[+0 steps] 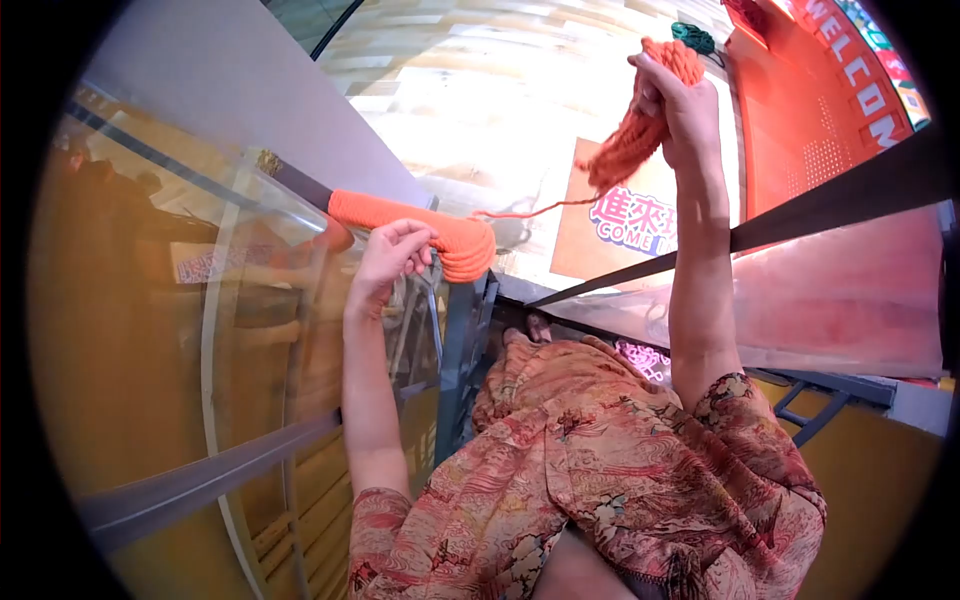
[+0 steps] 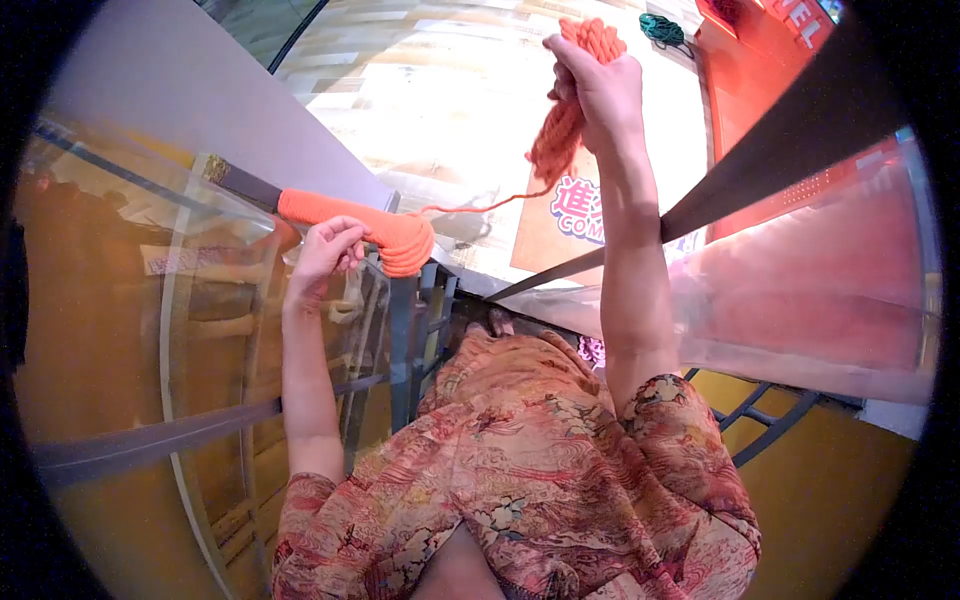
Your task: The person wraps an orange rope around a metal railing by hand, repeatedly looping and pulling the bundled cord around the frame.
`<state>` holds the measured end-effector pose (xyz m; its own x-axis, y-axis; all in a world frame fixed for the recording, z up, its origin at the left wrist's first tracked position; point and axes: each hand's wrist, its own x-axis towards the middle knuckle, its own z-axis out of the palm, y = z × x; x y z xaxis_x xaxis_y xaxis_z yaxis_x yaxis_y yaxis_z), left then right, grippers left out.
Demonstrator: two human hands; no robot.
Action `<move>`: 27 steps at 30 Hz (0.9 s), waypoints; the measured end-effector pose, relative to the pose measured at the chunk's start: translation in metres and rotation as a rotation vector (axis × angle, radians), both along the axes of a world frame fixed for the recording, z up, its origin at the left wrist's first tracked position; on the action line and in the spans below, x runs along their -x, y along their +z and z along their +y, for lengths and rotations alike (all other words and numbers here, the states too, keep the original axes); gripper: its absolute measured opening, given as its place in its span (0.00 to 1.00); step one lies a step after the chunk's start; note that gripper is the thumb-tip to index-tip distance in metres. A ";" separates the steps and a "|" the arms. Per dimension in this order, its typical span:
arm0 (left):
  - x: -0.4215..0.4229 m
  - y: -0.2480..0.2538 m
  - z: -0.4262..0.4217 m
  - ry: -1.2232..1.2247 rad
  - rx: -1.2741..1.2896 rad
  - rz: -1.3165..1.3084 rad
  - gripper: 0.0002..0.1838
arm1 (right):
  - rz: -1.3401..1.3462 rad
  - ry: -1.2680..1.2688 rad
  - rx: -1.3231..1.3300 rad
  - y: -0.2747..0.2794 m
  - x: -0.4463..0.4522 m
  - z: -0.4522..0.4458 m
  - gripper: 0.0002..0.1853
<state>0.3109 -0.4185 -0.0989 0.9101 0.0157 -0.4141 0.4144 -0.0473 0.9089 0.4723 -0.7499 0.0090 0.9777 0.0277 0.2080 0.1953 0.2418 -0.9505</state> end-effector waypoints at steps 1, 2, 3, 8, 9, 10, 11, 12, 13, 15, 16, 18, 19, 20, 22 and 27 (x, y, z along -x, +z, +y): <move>0.001 0.001 -0.005 -0.016 0.004 -0.063 0.07 | 0.088 0.022 0.029 0.000 0.007 -0.005 0.08; 0.001 0.003 -0.011 -0.030 0.009 -0.126 0.07 | 0.147 0.080 0.045 0.000 0.015 -0.006 0.08; 0.001 0.007 -0.019 -0.030 0.008 -0.127 0.07 | 0.206 0.138 0.060 0.000 0.023 -0.006 0.09; -0.010 0.032 -0.062 -0.127 0.295 -0.448 0.25 | 0.453 0.531 -0.180 -0.017 0.072 0.049 0.23; -0.013 0.040 -0.074 -0.214 0.483 -0.465 0.37 | 0.444 0.690 -0.349 -0.027 0.077 0.065 0.27; -0.009 0.040 -0.082 -0.180 0.385 -0.414 0.39 | 0.469 0.736 -0.460 -0.031 0.084 0.083 0.31; -0.005 0.040 -0.088 -0.146 0.288 -0.363 0.41 | 0.442 0.753 -0.487 -0.031 0.091 0.098 0.33; -0.004 0.046 -0.092 -0.132 0.247 -0.337 0.42 | 0.428 0.744 -0.444 -0.030 0.094 0.109 0.33; -0.005 0.052 -0.094 -0.118 0.210 -0.312 0.43 | 0.414 0.734 -0.399 -0.029 0.095 0.117 0.34; -0.005 0.057 -0.087 -0.064 0.207 -0.393 0.32 | 0.402 0.730 -0.354 -0.033 0.085 0.117 0.33; -0.004 0.062 -0.076 -0.160 0.169 -0.208 0.25 | 0.394 0.797 -0.223 -0.036 0.077 0.112 0.32; 0.005 0.084 -0.069 -0.273 0.037 0.022 0.08 | 0.379 0.816 0.127 -0.029 0.067 0.099 0.33; 0.011 0.092 -0.066 -0.256 0.039 0.020 0.08 | 0.318 0.777 0.267 -0.021 0.063 0.098 0.33; 0.016 0.097 -0.063 -0.414 -0.025 -0.070 0.09 | 0.292 0.792 0.544 -0.010 0.060 0.091 0.33; 0.028 0.090 -0.057 -0.630 -0.091 -0.131 0.12 | 0.141 0.614 0.722 -0.001 0.059 0.096 0.29; 0.029 0.108 -0.048 -1.014 -0.187 -0.046 0.17 | -0.073 1.413 0.468 -0.029 0.063 0.135 0.23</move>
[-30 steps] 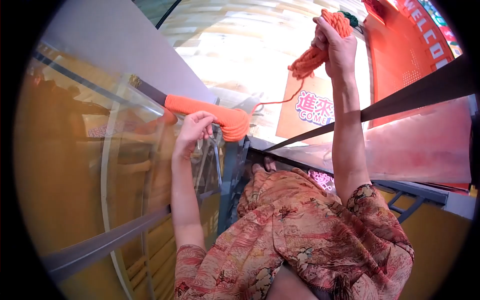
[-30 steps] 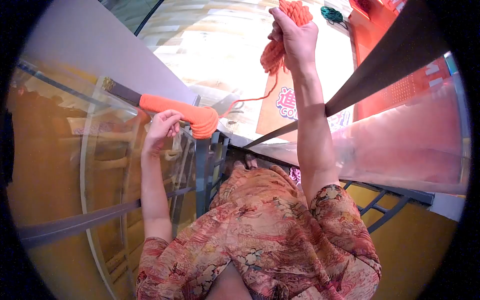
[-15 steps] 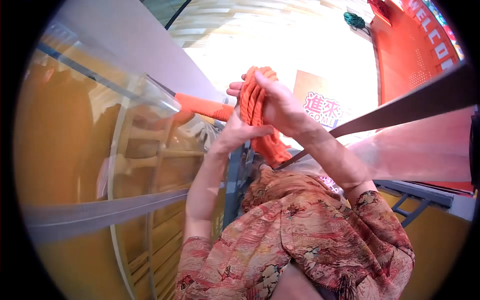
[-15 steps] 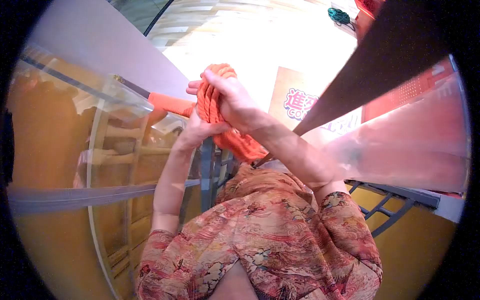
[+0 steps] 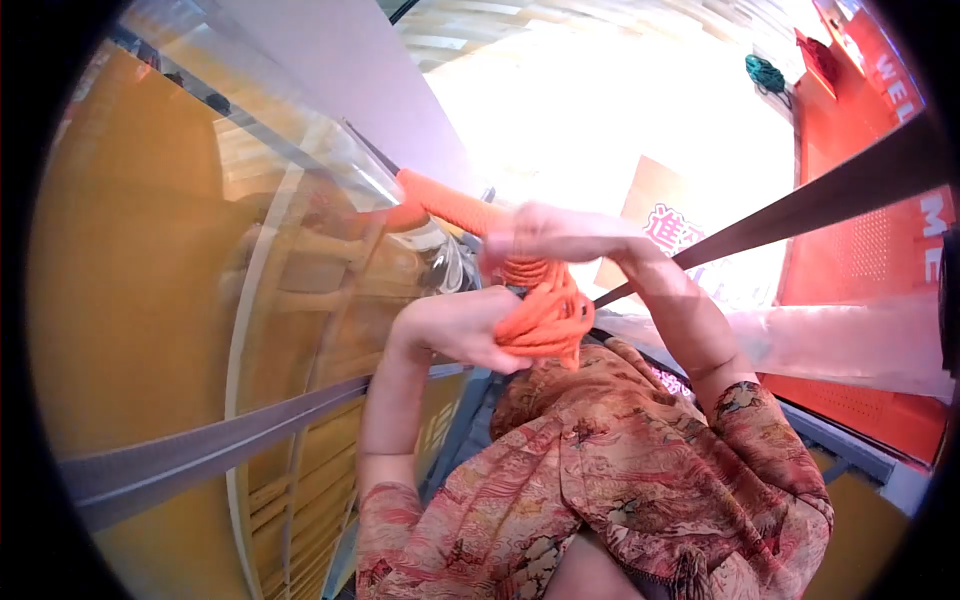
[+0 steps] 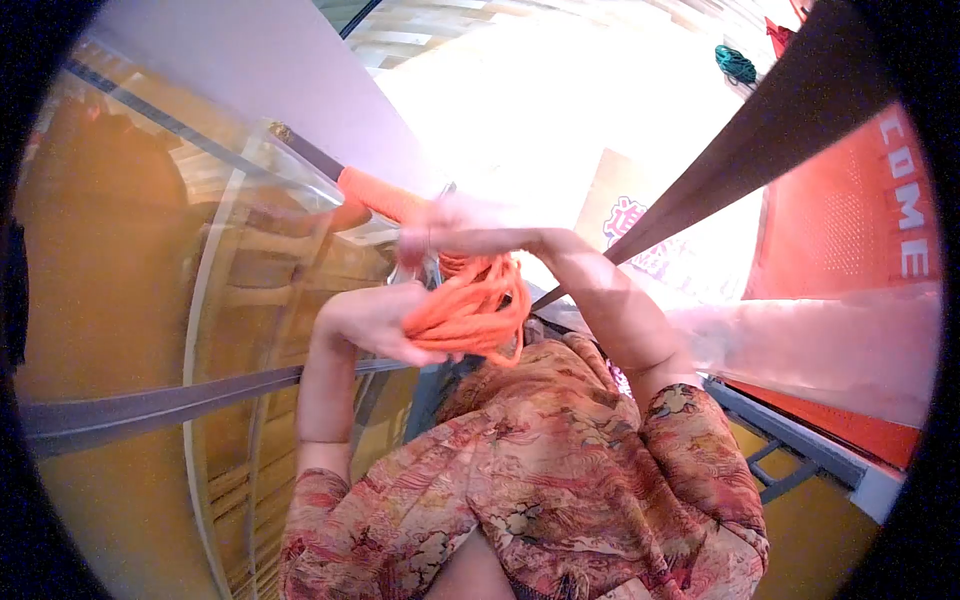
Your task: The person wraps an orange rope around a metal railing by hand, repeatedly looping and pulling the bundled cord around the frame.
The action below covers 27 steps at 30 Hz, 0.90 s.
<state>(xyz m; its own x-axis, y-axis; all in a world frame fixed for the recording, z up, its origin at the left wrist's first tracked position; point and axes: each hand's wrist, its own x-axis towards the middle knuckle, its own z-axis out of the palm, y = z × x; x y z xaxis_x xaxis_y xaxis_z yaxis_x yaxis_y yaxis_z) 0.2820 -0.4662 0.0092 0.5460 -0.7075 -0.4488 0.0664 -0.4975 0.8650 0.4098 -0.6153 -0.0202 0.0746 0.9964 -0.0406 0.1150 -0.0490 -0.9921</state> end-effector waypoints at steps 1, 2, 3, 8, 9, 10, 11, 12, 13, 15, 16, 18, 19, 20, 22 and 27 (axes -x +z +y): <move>0.004 0.011 0.012 0.129 0.149 -0.040 0.17 | -0.107 0.265 0.069 -0.019 -0.002 0.006 0.21; 0.009 0.021 0.023 0.257 0.297 -0.082 0.18 | -0.217 0.529 0.137 -0.039 -0.006 0.010 0.19; 0.015 0.029 0.031 0.264 0.297 -0.080 0.18 | -0.214 0.535 0.135 -0.047 -0.013 0.005 0.19; -0.004 -0.013 0.081 0.406 -0.369 -0.241 0.16 | 0.229 -0.191 0.387 -0.108 -0.073 -0.030 0.06; -0.012 -0.048 0.089 0.426 -0.487 -0.165 0.13 | 0.208 -0.406 0.429 -0.125 -0.084 -0.019 0.06; -0.016 -0.081 0.090 0.443 -0.611 -0.091 0.11 | 0.191 -0.496 0.476 -0.129 -0.091 -0.010 0.07; -0.015 -0.118 0.092 0.416 -0.645 -0.189 0.12 | 0.273 -0.497 0.419 -0.143 -0.092 0.003 0.09; -0.015 -0.149 0.095 0.387 -0.678 -0.291 0.12 | 0.352 -0.499 0.360 -0.158 -0.090 0.017 0.11; -0.015 -0.165 0.096 0.387 -0.683 -0.285 0.12 | 0.391 -0.437 0.288 -0.160 -0.086 0.031 0.13; -0.019 -0.190 0.103 0.599 -0.664 -0.149 0.10 | 0.405 -0.282 0.225 -0.178 -0.079 0.070 0.17; -0.023 -0.183 0.101 0.599 -0.669 -0.145 0.10 | 0.409 -0.145 0.188 -0.184 -0.074 0.086 0.20; -0.030 -0.171 0.100 0.615 -0.635 -0.011 0.18 | 0.712 0.014 0.225 -0.192 -0.067 0.098 0.22; -0.030 -0.174 0.102 0.615 -0.644 -0.012 0.18 | 0.714 0.017 0.217 -0.196 -0.065 0.099 0.22; -0.029 -0.176 0.104 0.625 -0.627 -0.126 0.20 | 0.808 0.075 0.240 -0.199 -0.065 0.098 0.22; -0.028 -0.180 0.103 0.630 -0.609 -0.236 0.22 | 0.907 0.134 0.261 -0.218 -0.058 0.098 0.22; -0.032 -0.188 0.095 0.676 -0.873 -0.349 0.19 | 1.018 0.145 0.429 -0.257 -0.045 0.110 0.20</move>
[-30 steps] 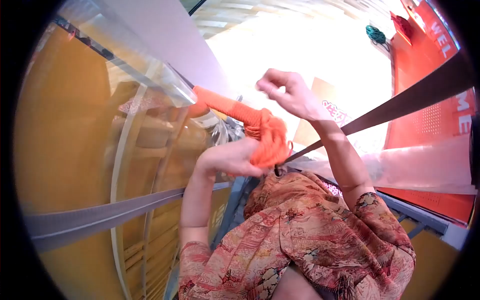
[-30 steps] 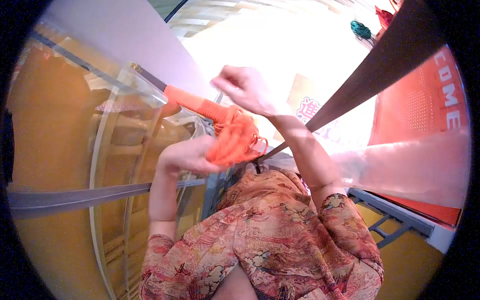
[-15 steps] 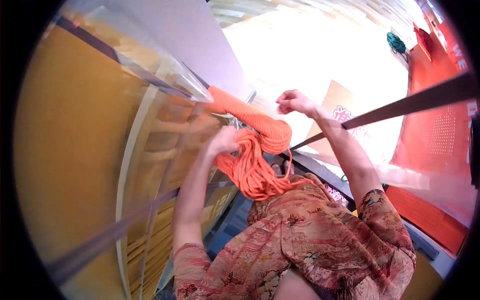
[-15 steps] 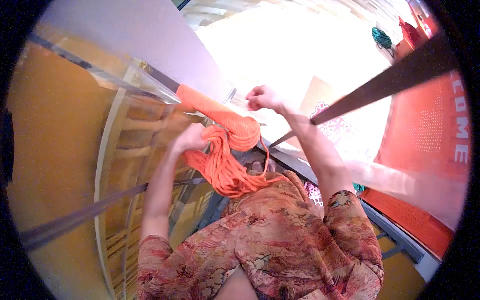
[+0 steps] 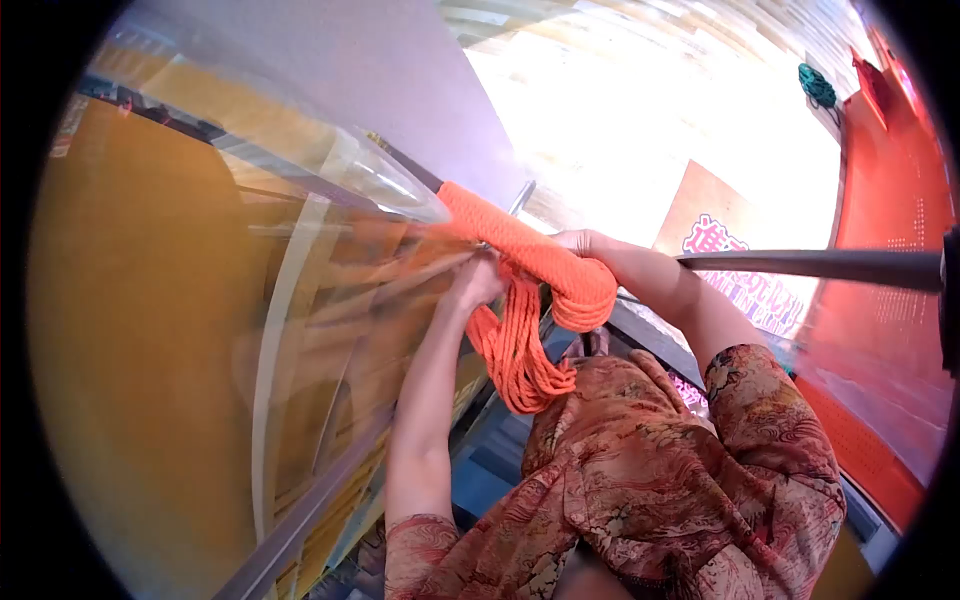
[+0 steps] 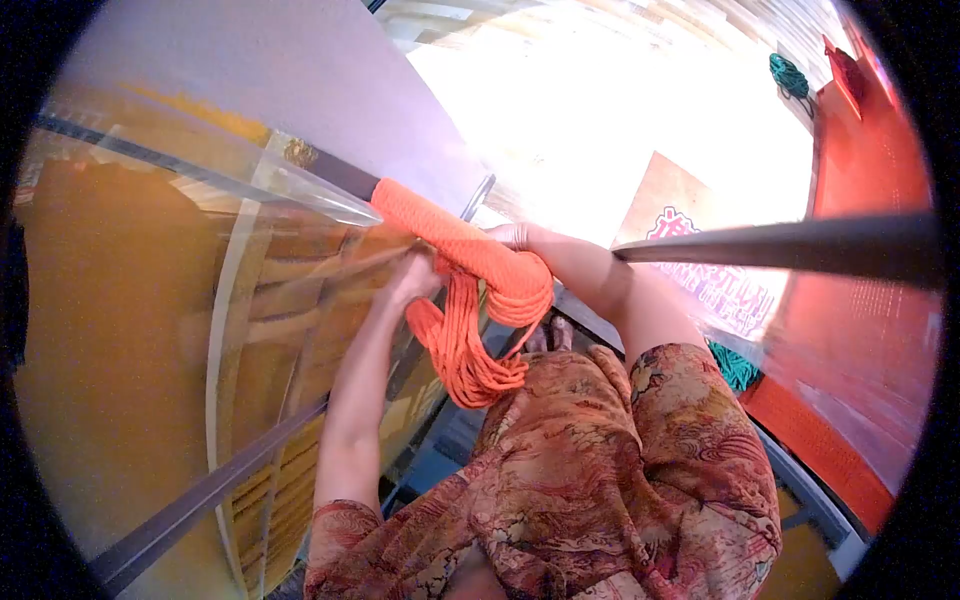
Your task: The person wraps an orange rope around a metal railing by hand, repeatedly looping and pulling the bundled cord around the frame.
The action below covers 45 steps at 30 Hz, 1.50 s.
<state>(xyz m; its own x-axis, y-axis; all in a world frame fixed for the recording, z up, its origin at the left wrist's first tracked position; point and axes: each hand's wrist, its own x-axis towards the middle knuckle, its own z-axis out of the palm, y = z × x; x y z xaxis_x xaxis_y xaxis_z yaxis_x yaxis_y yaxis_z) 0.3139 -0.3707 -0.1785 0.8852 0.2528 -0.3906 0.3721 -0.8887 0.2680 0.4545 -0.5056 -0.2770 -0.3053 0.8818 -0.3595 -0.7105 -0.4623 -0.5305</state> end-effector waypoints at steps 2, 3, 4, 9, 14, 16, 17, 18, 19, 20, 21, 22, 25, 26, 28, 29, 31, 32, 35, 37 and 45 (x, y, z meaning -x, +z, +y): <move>0.003 -0.026 0.006 0.018 0.106 -0.006 0.17 | -0.021 0.042 -0.004 -0.003 0.001 0.003 0.20; 0.002 -0.032 0.006 0.029 0.211 -0.015 0.16 | -0.030 0.059 -0.007 -0.003 0.001 0.004 0.19; 0.002 -0.038 0.007 0.030 0.209 -0.019 0.16 | -0.041 0.071 -0.011 -0.003 0.000 0.004 0.19; -0.007 -0.030 -0.005 -0.003 0.545 -0.152 0.17 | -0.146 0.135 -0.035 -0.006 -0.003 0.001 0.18; -0.006 0.030 -0.007 0.058 0.613 -0.047 0.30 | -0.534 0.178 -0.016 0.050 -0.045 -0.016 0.14; 0.015 0.012 0.013 -0.108 0.311 -0.149 0.46 | -0.981 -0.235 0.160 0.015 -0.097 -0.035 0.11; 0.027 -0.002 0.020 -0.111 0.316 -0.156 0.46 | -0.944 -0.428 0.277 0.014 -0.131 -0.059 0.12; 0.037 -0.011 0.023 0.032 0.466 -0.179 0.48 | -0.888 -0.772 0.405 0.026 -0.156 -0.086 0.14; 0.048 -0.021 0.025 0.178 0.617 -0.200 0.50 | -0.980 -1.115 0.411 -0.019 -0.215 -0.125 0.16; 0.064 -0.036 0.030 0.207 0.642 -0.223 0.51 | -0.790 -1.652 0.393 0.040 -0.213 -0.147 0.16; 0.072 -0.027 0.028 0.205 0.648 -0.226 0.51 | -0.700 -2.033 0.533 0.055 -0.236 -0.175 0.15; 0.077 -0.012 0.025 0.222 0.631 -0.190 0.50 | -0.717 -2.205 0.646 0.078 -0.246 -0.203 0.12; 0.093 0.000 0.019 0.217 0.558 -0.197 0.41 | -1.037 -2.228 0.184 0.119 -0.230 -0.248 0.12; 0.098 0.000 0.019 0.269 0.634 -0.121 0.35 | -1.193 -2.133 0.241 0.119 -0.223 -0.256 0.12; 0.099 0.005 0.011 0.347 0.790 -0.051 0.22 | -1.337 -2.014 0.251 0.127 -0.204 -0.266 0.12; 0.099 0.006 0.004 0.340 0.791 -0.049 0.22 | -1.327 -2.001 0.203 0.131 -0.194 -0.270 0.11; 0.089 0.026 -0.018 0.339 0.941 -0.077 0.22 | -1.390 -1.911 0.386 0.139 -0.177 -0.285 0.10; 0.085 0.032 -0.027 0.307 0.989 -0.089 0.22 | -1.405 -1.754 0.696 0.146 -0.169 -0.290 0.10; 0.068 0.041 -0.052 0.192 0.963 -0.035 0.27 | -1.179 -1.533 0.907 0.146 -0.146 -0.310 0.10; 0.057 0.041 -0.074 0.219 1.007 -0.090 0.32 | -1.285 -1.373 0.811 0.150 -0.126 -0.313 0.08; 0.025 0.023 -0.084 0.269 1.353 0.121 0.46 | -1.075 -0.963 0.374 0.105 -0.053 -0.289 0.13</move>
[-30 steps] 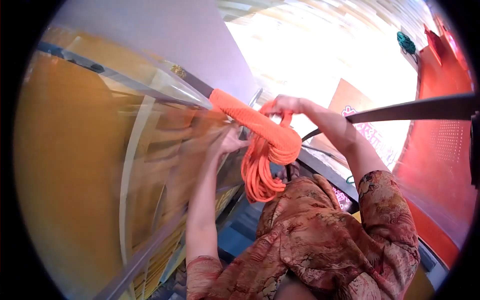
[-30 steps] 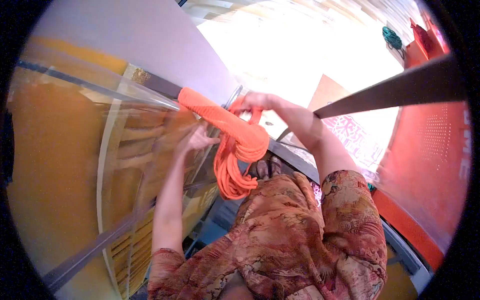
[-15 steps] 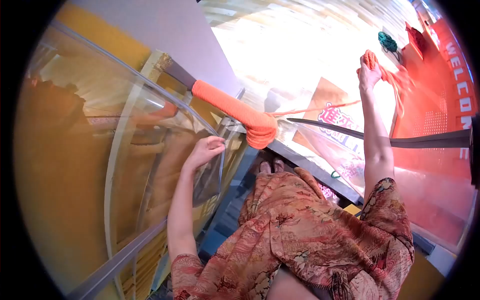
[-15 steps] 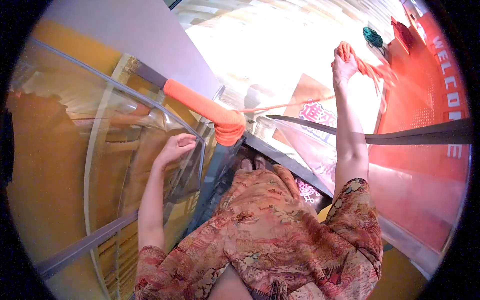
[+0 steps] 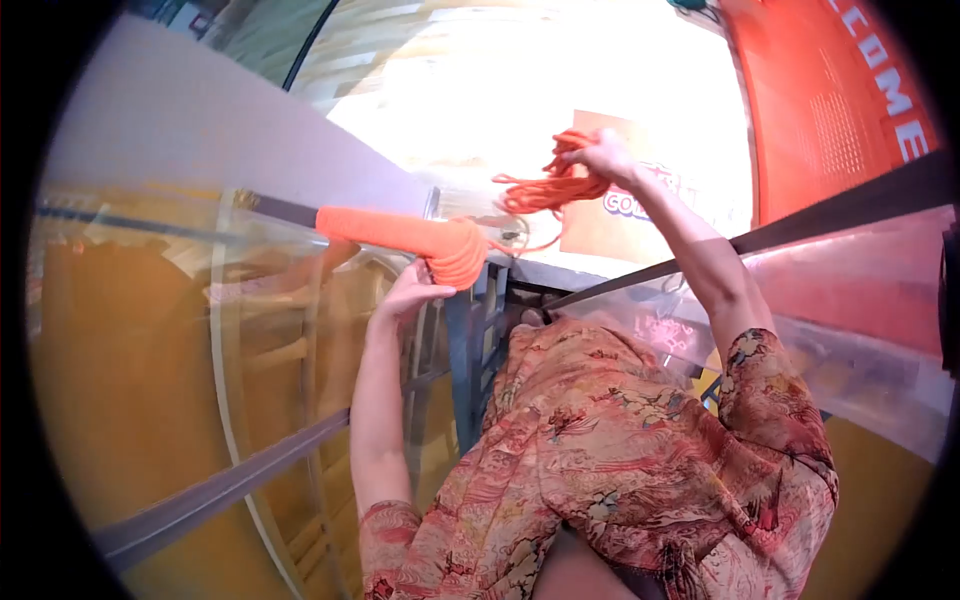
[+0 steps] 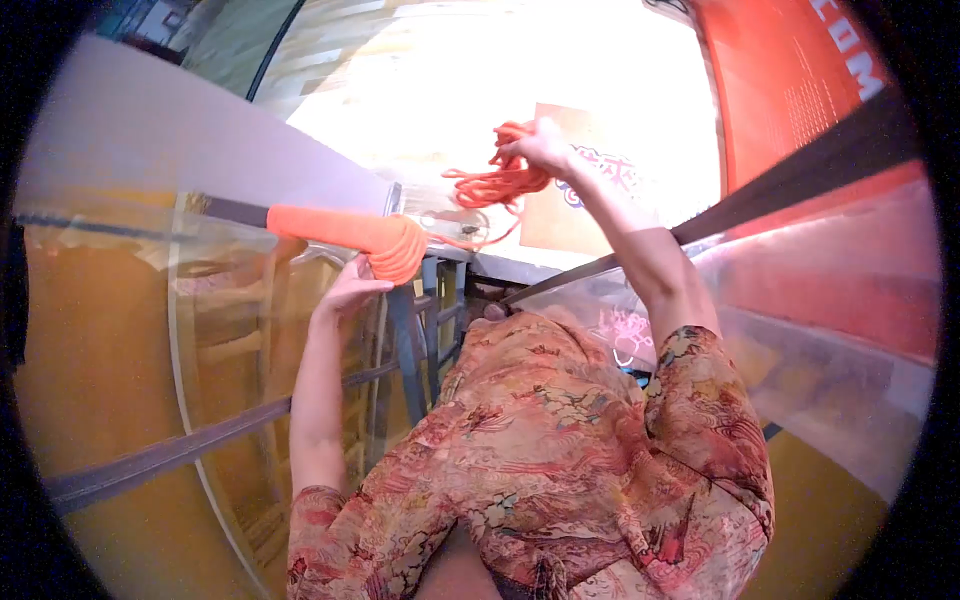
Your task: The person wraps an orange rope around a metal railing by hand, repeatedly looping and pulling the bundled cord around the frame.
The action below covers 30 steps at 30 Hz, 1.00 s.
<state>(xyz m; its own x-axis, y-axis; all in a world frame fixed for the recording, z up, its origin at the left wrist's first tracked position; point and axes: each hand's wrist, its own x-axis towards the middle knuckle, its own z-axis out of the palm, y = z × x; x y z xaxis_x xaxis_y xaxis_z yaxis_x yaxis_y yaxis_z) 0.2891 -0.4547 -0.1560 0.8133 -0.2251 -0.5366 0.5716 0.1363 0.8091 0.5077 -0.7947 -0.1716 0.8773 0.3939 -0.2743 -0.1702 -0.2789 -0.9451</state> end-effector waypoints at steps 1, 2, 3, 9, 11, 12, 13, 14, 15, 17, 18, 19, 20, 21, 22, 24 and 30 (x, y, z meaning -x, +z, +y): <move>-0.003 0.003 0.000 -0.010 0.014 0.032 0.46 | 0.057 -0.025 0.028 0.004 0.007 0.005 0.14; -0.005 0.000 0.005 -0.030 0.017 0.040 0.46 | 0.115 -0.049 0.059 0.008 0.012 0.014 0.14; -0.006 -0.003 0.010 -0.072 0.050 0.046 0.47 | 0.111 -0.053 0.062 0.010 0.014 0.019 0.15; -0.001 0.033 -0.015 -0.254 -0.351 0.034 0.17 | 0.010 -0.029 -0.138 0.025 0.011 0.035 0.16; 0.010 0.031 -0.012 -0.358 -0.637 -0.249 0.11 | 0.008 0.009 -0.091 0.020 0.006 0.037 0.14; 0.015 0.032 -0.012 -0.441 -0.915 -0.549 0.06 | 0.013 0.005 -0.094 0.021 0.007 0.038 0.14; 0.020 0.049 -0.029 -0.364 -1.003 -0.586 0.08 | 0.035 0.041 -0.007 0.026 0.009 0.039 0.12; 0.024 0.060 -0.031 -0.368 -1.004 -0.584 0.08 | 0.055 0.077 0.080 0.031 0.011 0.042 0.11; 0.029 0.068 -0.030 -0.477 -1.079 -0.469 0.09 | 0.061 0.044 -0.057 0.043 0.021 0.046 0.09; 0.034 0.082 -0.021 -0.454 -0.939 -0.379 0.10 | 0.132 0.142 -0.019 0.034 0.024 0.068 0.09; 0.033 0.094 -0.029 -0.460 -0.938 -0.381 0.10 | 0.185 0.163 -0.028 0.022 0.029 0.075 0.10; 0.033 0.109 -0.042 -0.409 -0.865 -0.493 0.10 | 0.229 0.212 0.004 0.003 0.032 0.082 0.11; 0.033 0.121 -0.051 -0.355 -0.791 -0.599 0.11 | 0.282 0.309 0.034 0.006 0.040 0.084 0.13; 0.031 0.126 -0.058 -0.317 -0.709 -0.630 0.11 | 0.305 0.345 0.062 0.016 0.051 0.084 0.13; 0.029 0.135 -0.064 -0.315 -0.714 -0.627 0.11 | 0.326 0.383 0.089 0.026 0.062 0.084 0.13; 0.026 0.153 -0.080 -0.299 -0.535 -0.582 0.11 | 0.427 0.447 -0.010 0.029 0.080 0.084 0.11; 0.017 0.157 -0.095 -0.715 -0.136 -0.449 0.08 | 0.737 0.197 -0.220 0.000 0.078 0.099 0.05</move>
